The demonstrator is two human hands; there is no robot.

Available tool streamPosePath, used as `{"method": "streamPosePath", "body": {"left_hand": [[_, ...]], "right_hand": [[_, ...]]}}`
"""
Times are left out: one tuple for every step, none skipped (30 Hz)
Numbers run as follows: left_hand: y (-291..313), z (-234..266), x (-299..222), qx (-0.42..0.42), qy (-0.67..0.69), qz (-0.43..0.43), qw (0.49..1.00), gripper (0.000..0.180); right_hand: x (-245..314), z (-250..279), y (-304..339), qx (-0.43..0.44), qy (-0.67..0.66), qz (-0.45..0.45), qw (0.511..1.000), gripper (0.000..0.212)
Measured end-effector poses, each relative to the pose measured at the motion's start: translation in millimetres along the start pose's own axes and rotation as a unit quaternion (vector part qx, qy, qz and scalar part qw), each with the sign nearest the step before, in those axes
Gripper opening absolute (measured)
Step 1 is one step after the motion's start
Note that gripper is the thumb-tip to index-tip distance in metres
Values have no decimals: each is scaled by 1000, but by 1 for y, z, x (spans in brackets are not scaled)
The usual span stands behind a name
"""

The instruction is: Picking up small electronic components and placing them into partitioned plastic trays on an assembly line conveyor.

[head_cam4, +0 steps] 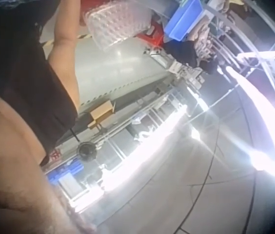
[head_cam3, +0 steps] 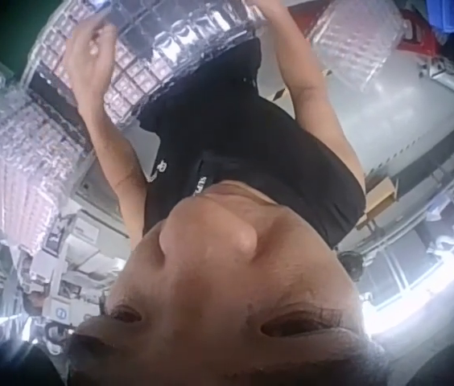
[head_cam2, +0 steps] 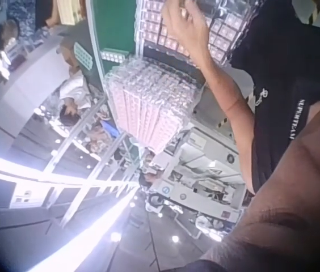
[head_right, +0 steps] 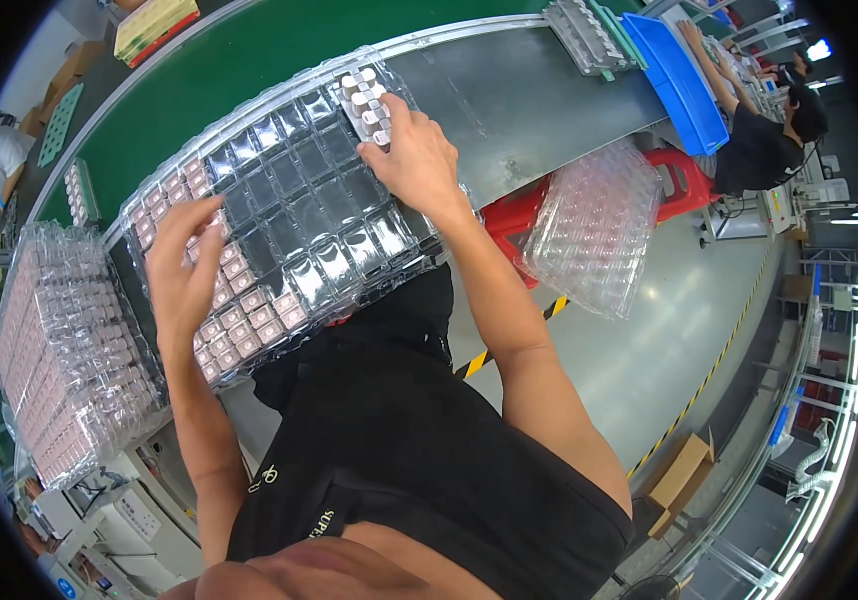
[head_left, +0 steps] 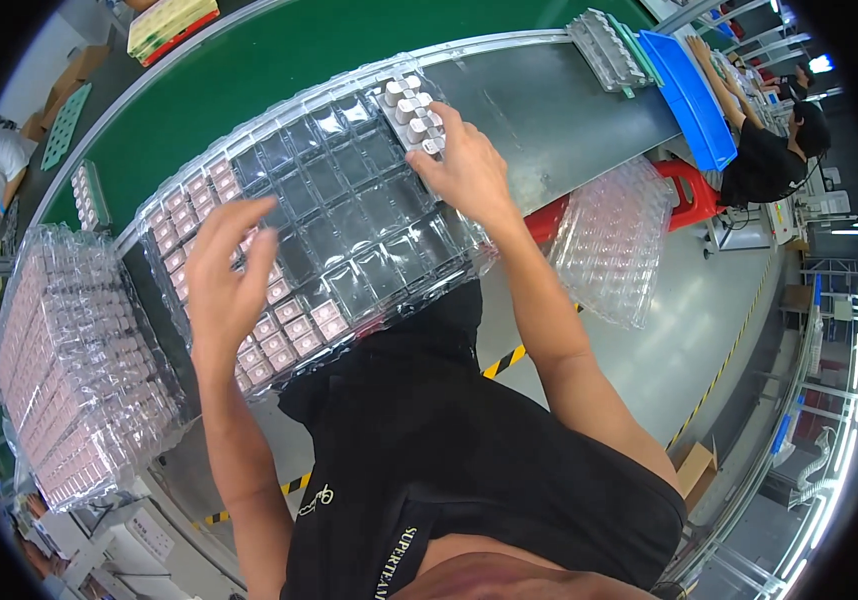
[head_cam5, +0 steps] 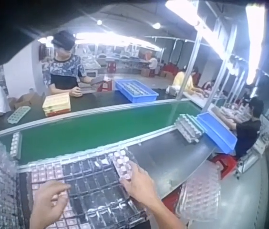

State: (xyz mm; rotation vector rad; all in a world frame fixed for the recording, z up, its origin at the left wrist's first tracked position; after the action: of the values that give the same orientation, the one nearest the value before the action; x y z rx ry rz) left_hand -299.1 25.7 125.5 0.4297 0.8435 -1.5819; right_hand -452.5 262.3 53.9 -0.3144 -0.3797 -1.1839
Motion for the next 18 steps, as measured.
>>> {"method": "streamPosePath", "body": {"left_hand": [[-15,-12,-4,32,21,-5,999,23],[-30,-27,-1,62,40,11,997,23],[-46,-42,4,93,59,28,994,23],[-62,-53,5,84,57,12,995,24],[-79,-69,8,77,57,-7,995,26],[-97,-85,14,70,48,-1,996,27],[-113,-99,19,63,38,5,997,29],[-126,-114,25,71,38,16,997,29],[-136,-127,28,79,35,28,996,30],[-143,-137,25,66,37,26,997,29],[-148,-145,24,67,35,25,997,29],[-152,-151,25,70,34,35,996,29],[-155,-155,27,72,34,46,996,29],[-157,-156,30,67,44,55,995,28],[-158,-158,33,67,56,60,994,29],[-160,-158,37,67,69,66,993,29],[-162,-158,41,68,74,74,992,29],[-164,-157,40,69,65,58,994,28]], "right_hand": [[-7,0,-4,21,-67,7,997,62],[-14,1,-8,42,-134,15,990,64],[-29,-5,-15,65,-196,-1,978,61],[-35,-6,-22,82,-238,6,968,58],[-42,-5,-29,97,-277,11,956,56],[-50,-5,-37,111,-282,-6,953,52],[-54,-9,-47,121,-311,1,943,50],[-57,-13,-57,131,-339,8,932,48],[-57,-17,-68,131,-348,4,928,44],[-57,-19,-77,129,-350,4,928,44],[-56,-24,-85,152,-311,7,938,43],[-53,-28,-90,177,-272,8,946,41],[-49,-28,-93,179,-259,33,949,43],[-52,-30,-94,193,-286,18,938,41],[-53,-32,-94,209,-313,5,926,38],[-54,-34,-97,213,-340,1,916,34],[-55,-32,-98,209,-346,4,915,34],[-52,-28,-97,207,-351,8,913,33]]}}
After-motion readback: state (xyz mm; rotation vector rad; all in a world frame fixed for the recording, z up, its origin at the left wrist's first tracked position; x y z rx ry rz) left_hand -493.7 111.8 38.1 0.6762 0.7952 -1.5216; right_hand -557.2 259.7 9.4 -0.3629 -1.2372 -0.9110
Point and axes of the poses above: each hand's wrist, its own y-axis away from the middle knuckle, its own z-axis out of the back of the hand, x = y × z, the point moved 8 cm from there along -y, towards the middle knuckle, and after that the axes turned 10 degrees about x, right-handed, at the moved point
